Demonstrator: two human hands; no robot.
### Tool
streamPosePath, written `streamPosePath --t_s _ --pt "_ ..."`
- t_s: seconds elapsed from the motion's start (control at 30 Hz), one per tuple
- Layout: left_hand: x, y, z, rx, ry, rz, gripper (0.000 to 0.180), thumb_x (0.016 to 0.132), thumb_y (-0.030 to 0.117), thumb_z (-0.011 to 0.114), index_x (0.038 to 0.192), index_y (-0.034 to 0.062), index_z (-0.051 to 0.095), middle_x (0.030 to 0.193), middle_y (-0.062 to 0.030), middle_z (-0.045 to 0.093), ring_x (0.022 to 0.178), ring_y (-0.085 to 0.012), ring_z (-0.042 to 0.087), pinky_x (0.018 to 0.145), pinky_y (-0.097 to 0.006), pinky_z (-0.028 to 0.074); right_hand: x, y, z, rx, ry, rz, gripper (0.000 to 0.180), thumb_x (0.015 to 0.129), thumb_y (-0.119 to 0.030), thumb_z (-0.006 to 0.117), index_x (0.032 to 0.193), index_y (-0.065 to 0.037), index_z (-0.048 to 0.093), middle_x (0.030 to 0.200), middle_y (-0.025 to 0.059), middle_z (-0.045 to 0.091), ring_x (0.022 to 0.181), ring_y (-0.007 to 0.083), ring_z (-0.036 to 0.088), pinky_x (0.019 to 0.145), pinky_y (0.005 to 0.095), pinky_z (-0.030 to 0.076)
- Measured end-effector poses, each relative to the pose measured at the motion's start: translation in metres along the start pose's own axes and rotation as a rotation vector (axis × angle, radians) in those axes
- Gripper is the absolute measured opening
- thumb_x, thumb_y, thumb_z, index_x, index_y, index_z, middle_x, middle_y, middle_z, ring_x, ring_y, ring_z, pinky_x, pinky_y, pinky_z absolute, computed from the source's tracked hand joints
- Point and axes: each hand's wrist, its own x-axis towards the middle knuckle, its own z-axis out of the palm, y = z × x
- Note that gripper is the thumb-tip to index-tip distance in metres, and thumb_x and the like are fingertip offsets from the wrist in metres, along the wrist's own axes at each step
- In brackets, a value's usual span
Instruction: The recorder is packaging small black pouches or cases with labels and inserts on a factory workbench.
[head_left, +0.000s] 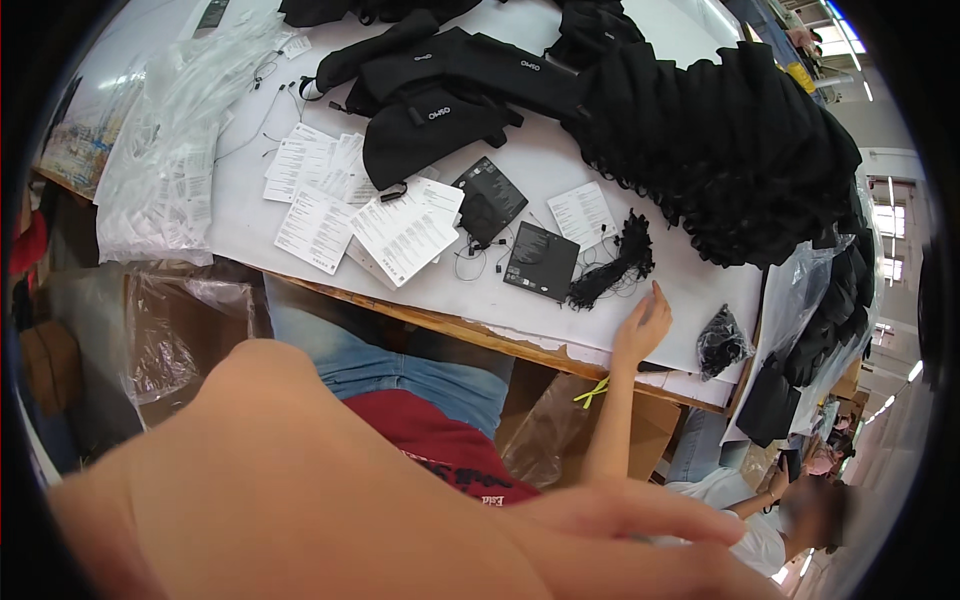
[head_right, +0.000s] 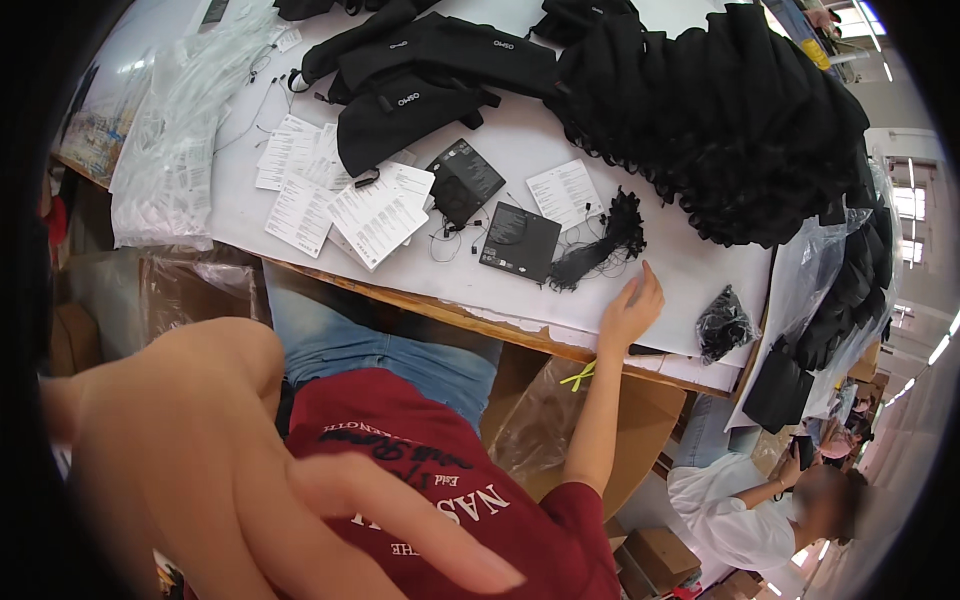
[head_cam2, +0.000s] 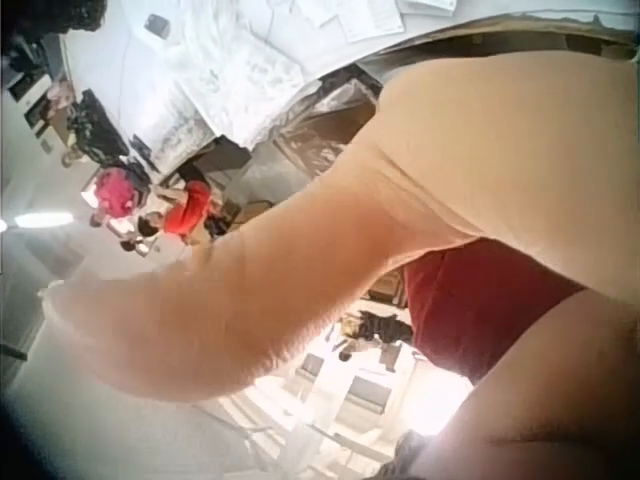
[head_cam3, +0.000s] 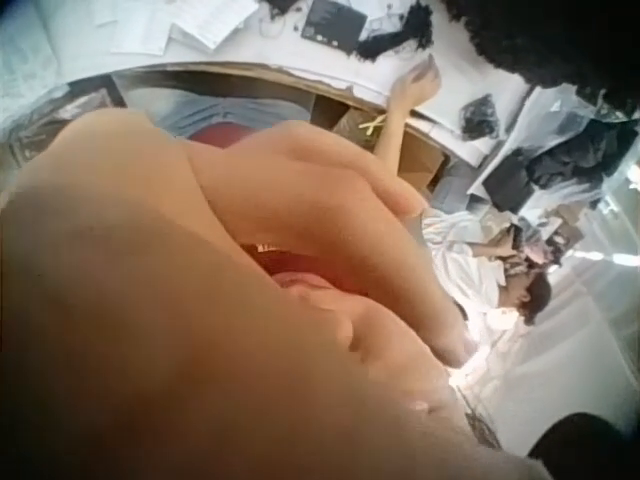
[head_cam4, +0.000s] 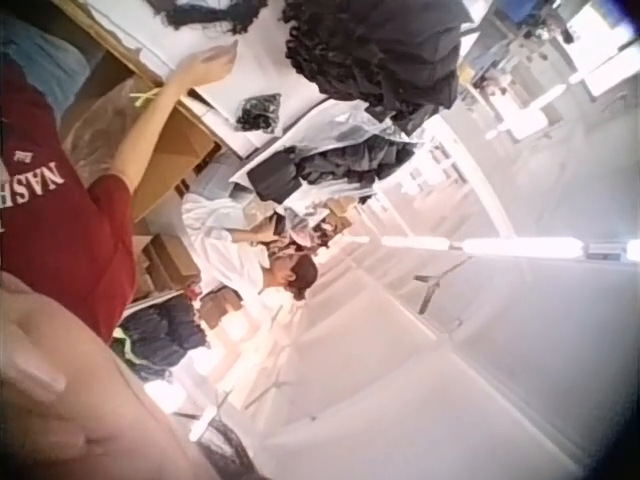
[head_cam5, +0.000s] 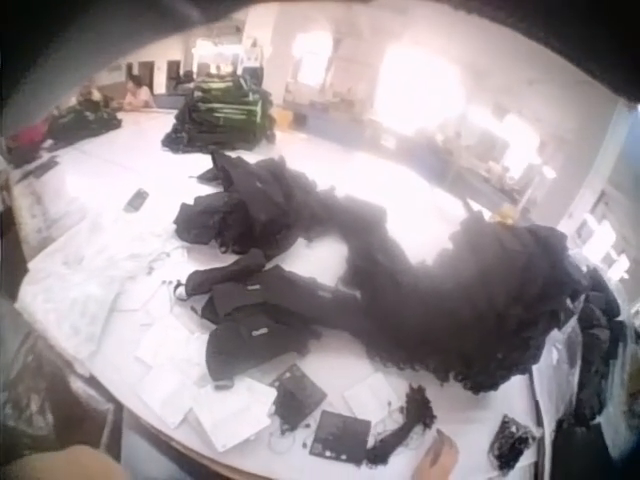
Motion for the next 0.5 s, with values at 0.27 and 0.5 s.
streamPosePath --t_s 0.27,0.5 --pt "0.324 -0.216 -0.028 0.681 0.513 -0.207 0.041 0.097 0.032 0.046 0.12 -0.0015 0.054 0.113 -0.017 0.063 0.109 -0.0218 0.057 0.099 -0.034 0.038 -0.016 -0.043 -0.023 0.252 -0.123 0.237 0.028 0.084 -0.015 0.067 0.107 -0.003 0.059 0.099 0.0094 0.056 0.088 0.0213 0.051 0.081 0.0337 0.041" --pt "0.248 -0.282 -0.094 1.492 0.596 -0.563 0.054 0.088 0.032 0.063 0.127 -0.0017 0.049 0.132 -0.0173 0.047 0.124 -0.0309 0.04 0.104 -0.04 0.033 -0.02 -0.058 -0.004 0.15 -0.103 0.182 0.017 0.08 -0.017 0.071 0.09 -0.005 0.064 0.095 0.0087 0.056 0.086 0.0242 0.052 0.079 0.0351 0.043"
